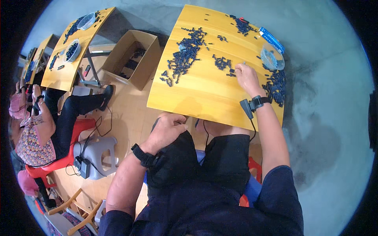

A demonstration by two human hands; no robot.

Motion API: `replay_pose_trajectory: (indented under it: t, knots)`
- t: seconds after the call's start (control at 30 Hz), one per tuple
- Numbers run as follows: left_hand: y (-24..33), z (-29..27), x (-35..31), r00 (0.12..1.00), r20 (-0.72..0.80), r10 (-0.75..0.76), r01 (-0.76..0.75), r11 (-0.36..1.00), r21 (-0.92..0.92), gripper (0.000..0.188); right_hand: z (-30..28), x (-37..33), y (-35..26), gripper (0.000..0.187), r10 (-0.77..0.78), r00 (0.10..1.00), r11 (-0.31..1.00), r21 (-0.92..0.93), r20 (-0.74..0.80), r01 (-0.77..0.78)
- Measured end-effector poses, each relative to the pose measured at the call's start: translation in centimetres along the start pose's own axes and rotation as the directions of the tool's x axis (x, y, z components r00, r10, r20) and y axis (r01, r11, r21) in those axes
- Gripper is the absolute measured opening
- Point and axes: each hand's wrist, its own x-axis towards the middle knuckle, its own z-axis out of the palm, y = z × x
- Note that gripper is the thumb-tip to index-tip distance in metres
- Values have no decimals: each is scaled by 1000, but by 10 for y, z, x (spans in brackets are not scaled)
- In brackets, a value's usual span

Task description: Assembling small plastic components by hand at a workbench in a manufacturing environment.

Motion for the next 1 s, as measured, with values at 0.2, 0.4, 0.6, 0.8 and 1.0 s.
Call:
replay_pose_trajectory:
  t: [0.2,0.4,0.6,0.8,1.0]
  knots:
    - [7,2,0,995,-77,70,-70,998,-3,23,1,13,7,15,-31,985,996,85,168,17]
    - [-1,6,1,989,-101,110,-113,993,-28,20,5,16,-3,15,49,978,996,68,203,-64]
    - [9,4,2,983,-127,129,-132,991,-11,19,0,8,4,14,-110,993,991,68,-35,112]
    - [-2,11,-1,983,-164,80,-126,947,-294,21,-30,-27,-57,12,85,946,431,844,312,-318]
    - [28,4,-8,966,-209,151,-229,874,-428,27,-43,-69,-105,13,-154,900,-22,909,409,-417]
